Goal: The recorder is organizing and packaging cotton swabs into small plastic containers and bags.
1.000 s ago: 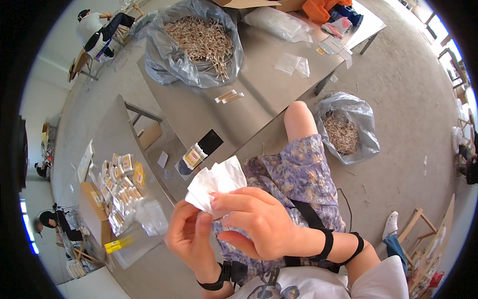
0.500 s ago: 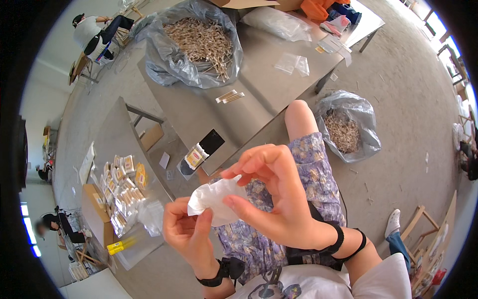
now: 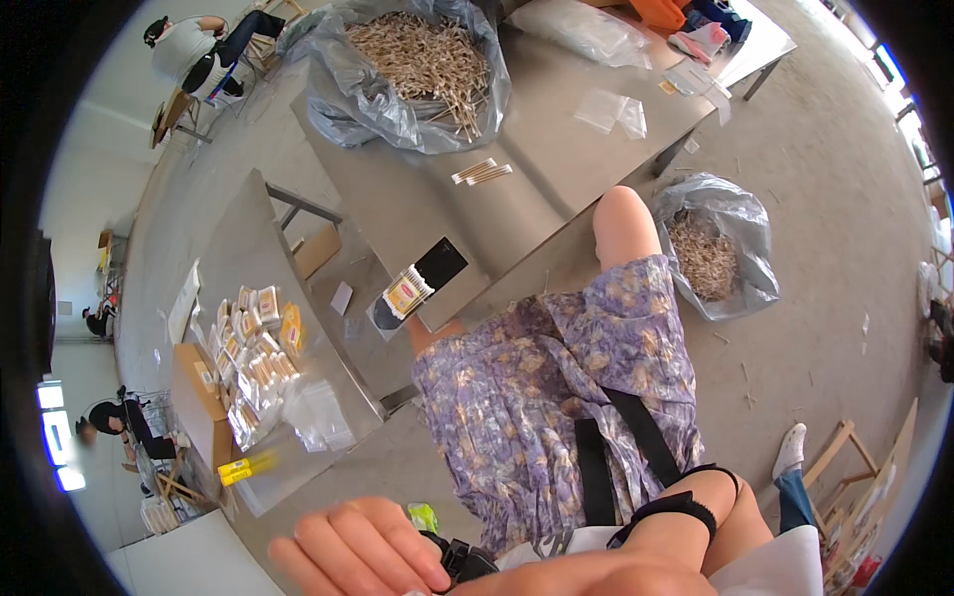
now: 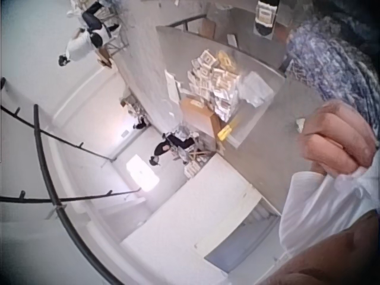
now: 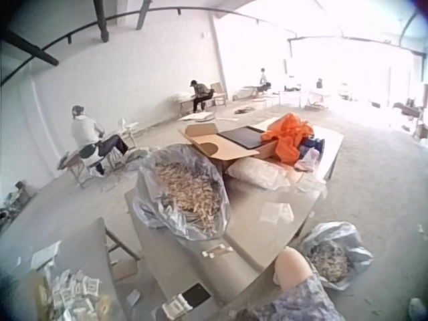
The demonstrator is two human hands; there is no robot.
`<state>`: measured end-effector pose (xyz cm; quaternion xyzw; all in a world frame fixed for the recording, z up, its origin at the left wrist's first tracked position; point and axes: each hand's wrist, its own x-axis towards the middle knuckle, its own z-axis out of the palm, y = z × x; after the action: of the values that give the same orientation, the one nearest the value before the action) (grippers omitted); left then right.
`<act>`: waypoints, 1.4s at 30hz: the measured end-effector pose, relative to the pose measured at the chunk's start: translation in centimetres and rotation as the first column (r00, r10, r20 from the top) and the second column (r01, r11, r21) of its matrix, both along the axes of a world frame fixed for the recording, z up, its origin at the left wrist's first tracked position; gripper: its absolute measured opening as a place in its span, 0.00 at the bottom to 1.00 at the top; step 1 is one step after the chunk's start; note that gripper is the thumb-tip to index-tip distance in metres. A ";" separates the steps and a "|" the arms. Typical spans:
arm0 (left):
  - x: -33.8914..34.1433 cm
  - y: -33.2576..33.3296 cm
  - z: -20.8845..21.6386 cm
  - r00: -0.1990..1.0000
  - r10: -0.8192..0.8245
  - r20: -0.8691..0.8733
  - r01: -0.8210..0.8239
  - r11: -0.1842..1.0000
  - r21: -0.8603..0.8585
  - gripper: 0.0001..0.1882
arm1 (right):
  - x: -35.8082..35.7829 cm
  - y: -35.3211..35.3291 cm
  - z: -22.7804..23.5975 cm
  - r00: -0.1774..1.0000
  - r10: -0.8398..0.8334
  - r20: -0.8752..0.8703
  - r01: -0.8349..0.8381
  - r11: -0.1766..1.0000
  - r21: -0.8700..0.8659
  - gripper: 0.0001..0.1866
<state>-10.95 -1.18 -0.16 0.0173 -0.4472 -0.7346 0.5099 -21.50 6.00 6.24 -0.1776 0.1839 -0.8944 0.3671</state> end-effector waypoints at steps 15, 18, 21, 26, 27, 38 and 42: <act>0.5 -3.0 -1.0 0.916 -0.371 -0.152 0.371 0.928 -0.025 0.09 | 4.5 0.2 -2.5 0.953 -0.279 -0.118 0.250 0.945 -0.212 0.08; 0.6 -3.1 -1.3 0.918 -0.368 -0.147 0.366 0.930 -0.043 0.10 | 3.1 0.7 -1.8 0.949 -0.239 -0.207 0.229 0.971 -0.069 0.07; 1.0 -2.9 -0.5 0.933 -0.348 -0.092 0.349 0.937 -0.014 0.10 | 1.9 0.2 -1.9 0.949 -0.131 -0.286 0.111 0.990 -0.082 0.06; 0.0 -1.9 -0.5 0.953 -0.294 -0.069 0.296 0.955 0.032 0.10 | 4.3 -1.2 -3.2 0.916 -0.400 0.033 0.385 0.853 -0.353 0.03; -0.2 -2.2 -1.1 0.947 -0.292 -0.136 0.290 0.956 -0.034 0.11 | 3.8 -0.3 -3.1 0.967 -0.253 0.012 0.244 0.918 -0.314 0.02; -0.7 -1.1 -0.5 0.965 -0.220 -0.146 0.216 0.976 -0.039 0.13 | 3.8 1.3 -3.1 0.989 0.018 0.145 0.028 0.950 -0.310 0.04; -0.5 -0.5 0.1 0.990 -0.132 -0.045 0.132 0.991 -0.004 0.12 | 1.9 1.1 -2.3 0.975 0.166 0.146 -0.122 0.955 -0.269 0.03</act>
<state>-11.43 -1.65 -0.06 -0.0289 -0.4360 -0.7667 0.4704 -19.57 7.09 3.92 -0.1611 0.0207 -0.8933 0.4192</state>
